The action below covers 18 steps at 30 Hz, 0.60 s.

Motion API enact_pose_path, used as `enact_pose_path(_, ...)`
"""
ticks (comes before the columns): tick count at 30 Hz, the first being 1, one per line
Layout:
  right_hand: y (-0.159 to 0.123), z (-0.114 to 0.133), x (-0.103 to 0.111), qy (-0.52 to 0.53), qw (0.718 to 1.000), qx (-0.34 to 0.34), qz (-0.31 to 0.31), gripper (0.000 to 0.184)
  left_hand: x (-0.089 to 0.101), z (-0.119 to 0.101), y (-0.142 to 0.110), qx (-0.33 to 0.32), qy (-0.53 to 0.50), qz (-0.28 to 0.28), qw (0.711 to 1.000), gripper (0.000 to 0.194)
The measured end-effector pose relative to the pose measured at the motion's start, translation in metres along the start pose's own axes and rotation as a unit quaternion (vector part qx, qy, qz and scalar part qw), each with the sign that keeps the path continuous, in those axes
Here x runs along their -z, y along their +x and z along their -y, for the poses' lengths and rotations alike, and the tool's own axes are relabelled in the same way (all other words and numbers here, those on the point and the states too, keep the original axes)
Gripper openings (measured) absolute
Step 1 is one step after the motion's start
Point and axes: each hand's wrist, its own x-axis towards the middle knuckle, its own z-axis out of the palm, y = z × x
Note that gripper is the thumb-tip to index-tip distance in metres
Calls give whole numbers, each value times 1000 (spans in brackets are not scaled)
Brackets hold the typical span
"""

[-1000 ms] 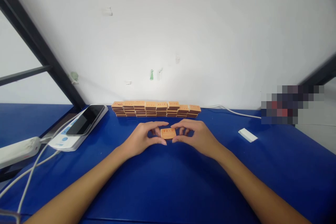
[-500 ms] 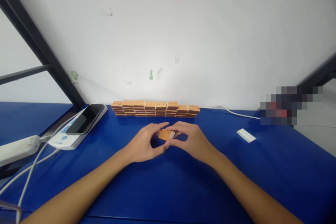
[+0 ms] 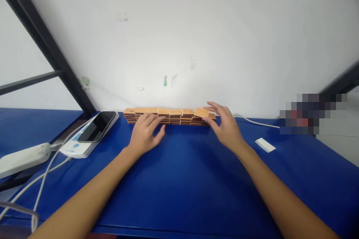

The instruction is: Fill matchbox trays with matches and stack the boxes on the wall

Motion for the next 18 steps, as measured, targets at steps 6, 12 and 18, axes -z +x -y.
enact_pose_path(6, 12, -42, -15, -3, 997, -22, 76, 52, 6, 16, 4, 19, 45, -47, 998, 22)
enact_pose_path(12, 11, -51, -26, -15, 997, -10, 77, 55, 0, 14, 1, 8, 44, -39, 998, 23)
enact_pose_path(18, 10, -47, -22, -64, 996, 24, 50, 58, 29, 41, 24, 31, 88, -10, 996, 29)
